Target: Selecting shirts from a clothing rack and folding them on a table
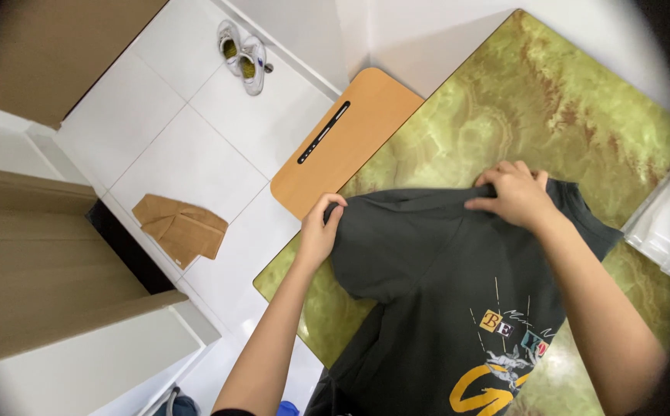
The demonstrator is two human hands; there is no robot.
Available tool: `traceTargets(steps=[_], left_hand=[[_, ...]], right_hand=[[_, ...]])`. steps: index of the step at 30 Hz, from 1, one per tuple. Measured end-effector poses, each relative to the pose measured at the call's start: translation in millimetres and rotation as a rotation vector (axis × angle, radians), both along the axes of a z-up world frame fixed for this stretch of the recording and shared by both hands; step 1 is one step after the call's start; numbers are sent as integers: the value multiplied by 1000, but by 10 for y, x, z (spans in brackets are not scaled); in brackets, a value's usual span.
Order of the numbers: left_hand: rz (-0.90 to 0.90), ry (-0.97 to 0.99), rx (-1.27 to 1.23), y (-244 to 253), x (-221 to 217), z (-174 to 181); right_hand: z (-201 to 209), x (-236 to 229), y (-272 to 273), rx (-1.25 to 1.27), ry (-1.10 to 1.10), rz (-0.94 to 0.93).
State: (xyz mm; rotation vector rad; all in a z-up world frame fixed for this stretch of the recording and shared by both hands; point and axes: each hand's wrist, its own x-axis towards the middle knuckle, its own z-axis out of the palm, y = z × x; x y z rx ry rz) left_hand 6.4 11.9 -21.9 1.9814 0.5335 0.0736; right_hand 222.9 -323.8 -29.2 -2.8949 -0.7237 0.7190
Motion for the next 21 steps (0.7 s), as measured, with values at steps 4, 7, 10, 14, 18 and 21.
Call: traceTargets(steps=[4, 7, 10, 14, 18, 21], left_hand=[[-82, -15, 13, 57, -136, -291], [-121, 76, -96, 8, -201, 17], [-190, 190, 64, 96, -141, -180], [-343, 339, 281, 92, -55, 43], [-396, 246, 340, -45, -39, 410], [-456, 104, 324, -378, -21, 632]], right_hand=[[-218, -10, -49, 86, -132, -46], [-173, -396, 110, 161, -476, -132], [91, -1077, 513, 302, -674, -45], [62, -2061, 927, 486, -196, 127], [24, -2381, 1031, 370, 40, 90], [-156, -2375, 860, 981, 176, -342]])
